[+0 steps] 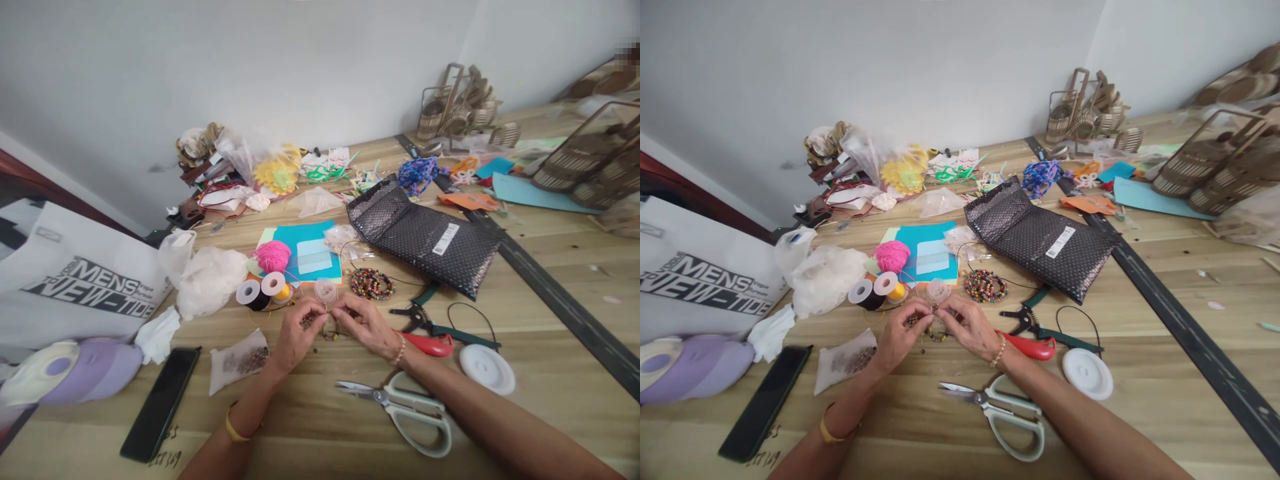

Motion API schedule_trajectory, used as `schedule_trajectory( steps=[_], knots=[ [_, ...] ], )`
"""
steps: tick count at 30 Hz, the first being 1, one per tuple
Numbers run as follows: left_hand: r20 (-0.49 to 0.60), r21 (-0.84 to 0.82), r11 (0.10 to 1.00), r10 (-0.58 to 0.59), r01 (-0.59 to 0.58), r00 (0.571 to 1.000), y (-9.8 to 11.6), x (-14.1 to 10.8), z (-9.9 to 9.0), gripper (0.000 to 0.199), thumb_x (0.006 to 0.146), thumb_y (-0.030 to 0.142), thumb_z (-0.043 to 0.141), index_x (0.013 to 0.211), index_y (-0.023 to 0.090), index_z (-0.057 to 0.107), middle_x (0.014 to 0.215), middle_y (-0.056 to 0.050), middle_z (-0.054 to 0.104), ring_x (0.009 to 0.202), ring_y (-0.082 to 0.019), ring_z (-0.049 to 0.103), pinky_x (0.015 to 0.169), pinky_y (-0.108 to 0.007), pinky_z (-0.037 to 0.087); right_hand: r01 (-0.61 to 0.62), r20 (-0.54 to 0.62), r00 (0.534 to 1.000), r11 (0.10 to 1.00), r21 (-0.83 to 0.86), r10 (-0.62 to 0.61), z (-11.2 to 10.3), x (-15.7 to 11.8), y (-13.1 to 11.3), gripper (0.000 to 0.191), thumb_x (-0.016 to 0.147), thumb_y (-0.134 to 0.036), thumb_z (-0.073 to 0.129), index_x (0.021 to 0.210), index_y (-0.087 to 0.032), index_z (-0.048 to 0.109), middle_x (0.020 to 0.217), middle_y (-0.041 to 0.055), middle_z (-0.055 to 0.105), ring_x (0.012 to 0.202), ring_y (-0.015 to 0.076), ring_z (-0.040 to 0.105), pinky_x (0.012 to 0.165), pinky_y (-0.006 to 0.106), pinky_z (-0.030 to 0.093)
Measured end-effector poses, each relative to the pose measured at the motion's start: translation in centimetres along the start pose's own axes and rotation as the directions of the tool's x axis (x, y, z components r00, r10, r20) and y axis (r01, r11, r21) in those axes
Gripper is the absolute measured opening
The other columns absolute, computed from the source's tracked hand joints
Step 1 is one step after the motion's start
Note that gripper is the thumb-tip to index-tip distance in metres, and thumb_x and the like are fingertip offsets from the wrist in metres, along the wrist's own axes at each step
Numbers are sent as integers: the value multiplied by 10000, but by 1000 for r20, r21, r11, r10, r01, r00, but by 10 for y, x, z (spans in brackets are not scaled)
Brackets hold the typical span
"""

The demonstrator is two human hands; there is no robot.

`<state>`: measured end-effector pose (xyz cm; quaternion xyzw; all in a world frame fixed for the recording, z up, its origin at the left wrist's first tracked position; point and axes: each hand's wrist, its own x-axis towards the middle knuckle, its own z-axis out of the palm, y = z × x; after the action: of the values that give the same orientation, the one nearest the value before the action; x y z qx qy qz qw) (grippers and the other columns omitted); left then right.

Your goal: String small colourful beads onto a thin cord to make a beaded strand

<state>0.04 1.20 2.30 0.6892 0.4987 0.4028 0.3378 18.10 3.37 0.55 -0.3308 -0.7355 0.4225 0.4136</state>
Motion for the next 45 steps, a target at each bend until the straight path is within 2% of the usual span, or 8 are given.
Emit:
schedule_trajectory(
  steps=[11,22,26,29,34,38,40,45],
  knots=[
    [64,373,899,223,-231,973,-2,-3,2,91,866,163,552,789,173,599,832,-62,638,827,-189,611,755,-290,479,194,5,981,977,-90,-194,3,-3,1,230,969,-277,422,790,-177,526,754,44,540,699,161,504,651,284,415],
    [223,582,763,182,-281,958,0,-8,4,139,885,117,461,850,178,581,900,-83,618,891,-226,577,797,-338,476,275,115,960,933,-231,-254,4,-7,5,156,957,-236,439,854,-182,543,827,58,561,707,157,511,614,265,415],
    [258,523,800,178,-293,949,3,-7,4,156,898,131,440,835,172,577,887,-94,609,874,-237,550,800,-358,463,253,54,967,955,-152,-247,5,-6,7,191,968,-254,432,834,-182,547,767,47,567,692,158,525,628,269,431],
    [270,396,885,144,-246,952,6,-6,4,151,901,144,441,827,178,568,891,-82,601,856,-213,546,788,-333,455,187,-40,981,976,-110,-192,6,-4,10,193,971,-267,439,858,-180,568,743,40,582,682,157,534,645,275,450],
    [248,148,986,43,-82,968,8,-1,2,183,904,226,454,737,183,514,813,-50,571,806,-184,527,763,-299,434,121,-162,977,987,-106,-137,6,-3,13,235,949,-215,455,1163,-189,548,1090,113,540,753,152,559,702,306,513],
    [225,45,999,-19,9,974,4,0,1,193,892,269,468,723,181,498,784,-33,547,759,-171,505,730,-282,413,168,-228,950,964,-208,-215,5,-4,10,285,907,-171,489,1185,-209,540,1171,132,473,955,212,553,812,372,522],
    [215,13,999,-48,46,975,1,0,1,192,892,287,468,735,182,501,777,-25,539,743,-165,493,719,-275,407,209,-216,939,944,-257,-266,4,-4,8,235,895,-166,503,1112,-211,578,1136,123,492,1046,240,525,869,401,501],
    [224,-10,996,-89,94,970,-3,0,0,196,888,325,482,761,180,517,804,-28,554,757,-166,499,731,-273,410,277,-86,945,914,-297,-315,4,-5,7,184,906,-166,500,1020,-216,636,996,96,566,943,227,539,792,376,501]
  ],
)
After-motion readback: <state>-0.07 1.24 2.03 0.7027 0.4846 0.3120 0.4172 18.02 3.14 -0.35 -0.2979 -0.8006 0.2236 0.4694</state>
